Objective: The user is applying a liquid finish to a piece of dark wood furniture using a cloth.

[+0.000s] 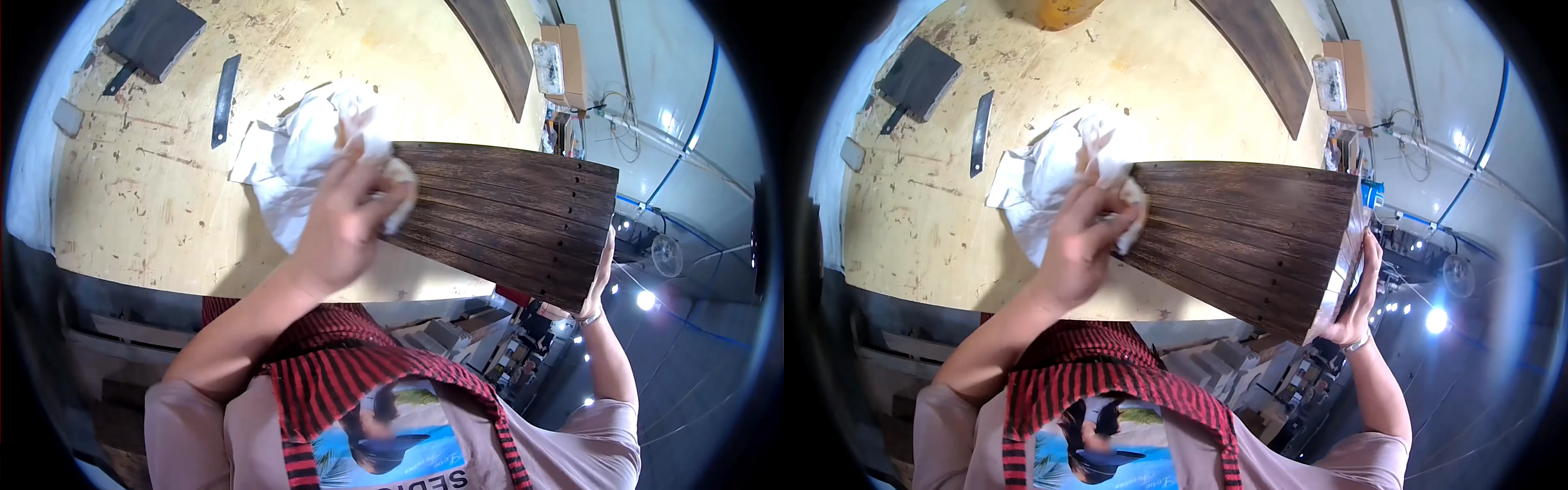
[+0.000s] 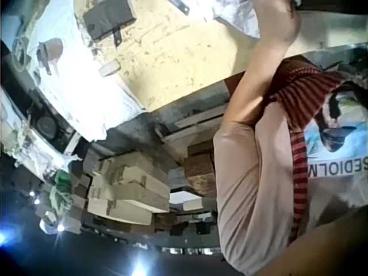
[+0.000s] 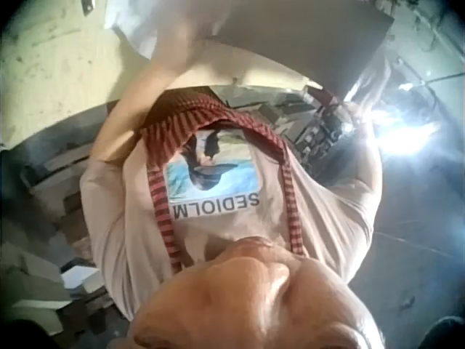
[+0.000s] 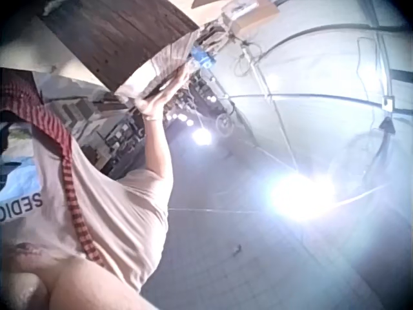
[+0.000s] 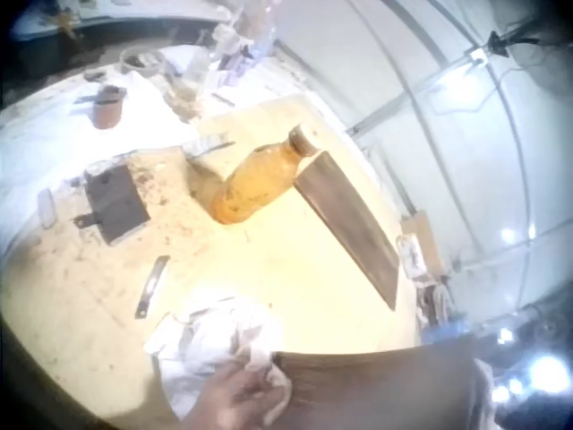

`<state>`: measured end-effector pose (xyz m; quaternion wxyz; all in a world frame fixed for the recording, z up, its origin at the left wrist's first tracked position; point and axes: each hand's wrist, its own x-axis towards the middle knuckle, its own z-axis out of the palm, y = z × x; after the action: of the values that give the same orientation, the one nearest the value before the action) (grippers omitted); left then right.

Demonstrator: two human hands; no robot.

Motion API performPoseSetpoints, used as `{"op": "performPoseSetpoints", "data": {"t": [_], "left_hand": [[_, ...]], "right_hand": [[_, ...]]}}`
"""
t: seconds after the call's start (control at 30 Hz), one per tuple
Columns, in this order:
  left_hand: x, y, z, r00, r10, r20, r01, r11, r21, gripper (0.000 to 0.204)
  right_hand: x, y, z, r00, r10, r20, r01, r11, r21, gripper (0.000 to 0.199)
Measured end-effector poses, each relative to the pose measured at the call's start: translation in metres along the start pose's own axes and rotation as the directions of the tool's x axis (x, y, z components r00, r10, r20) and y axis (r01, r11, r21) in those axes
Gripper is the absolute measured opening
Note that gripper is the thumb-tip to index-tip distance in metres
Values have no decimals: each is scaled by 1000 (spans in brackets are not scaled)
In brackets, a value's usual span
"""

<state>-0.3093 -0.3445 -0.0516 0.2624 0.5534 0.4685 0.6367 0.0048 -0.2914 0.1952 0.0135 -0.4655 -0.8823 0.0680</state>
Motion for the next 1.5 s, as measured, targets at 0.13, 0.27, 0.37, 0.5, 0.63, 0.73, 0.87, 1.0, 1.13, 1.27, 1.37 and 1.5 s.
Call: {"op": "performPoseSetpoints", "data": {"t": [0.13,0.27,0.37,0.5,0.63,0.73,0.87,1.0,1.13,1.27,1.37,1.5], "left_hand": [[17,38,-2,998,14,60,-5,988,-153,31],[-18,-16,1,995,-95,18,93,992,84,32],[-3,6,6,994,-74,82,75,997,-15,32],[-2,6,2,999,-46,19,47,999,-22,30],[6,25,12,1000,23,-7,-24,997,-77,28],[19,37,6,995,95,-4,-95,989,-113,34],[19,38,6,999,37,9,-36,993,-117,33],[12,34,6,999,-24,33,29,986,-165,38],[-23,-20,-1,979,-184,85,164,966,201,36],[-2,8,3,950,-266,160,261,964,54,34],[-28,-22,3,978,-184,96,140,926,351,32],[-13,3,4,973,-176,152,136,961,241,30]], "right_hand": [[-4,-5,-3,997,69,36,-68,998,-17,134],[3,-2,-1,999,-36,-8,36,999,-19,131],[4,-4,-4,1000,-11,21,11,1000,29,130],[3,-5,0,1000,-11,-10,10,999,-44,130],[2,-6,-6,999,34,31,-34,999,0,130],[-6,-6,-3,996,86,7,-85,996,-34,129],[-6,2,-1,998,65,-10,-65,998,-20,136],[-8,6,-3,999,48,-13,-47,999,27,141],[-4,4,3,998,49,-27,-48,997,59,142],[-4,6,-2,1000,-6,-14,7,1000,20,140],[0,-2,1,994,100,-33,-101,994,-30,141],[-7,7,1,996,85,-32,-83,994,70,140]]}}
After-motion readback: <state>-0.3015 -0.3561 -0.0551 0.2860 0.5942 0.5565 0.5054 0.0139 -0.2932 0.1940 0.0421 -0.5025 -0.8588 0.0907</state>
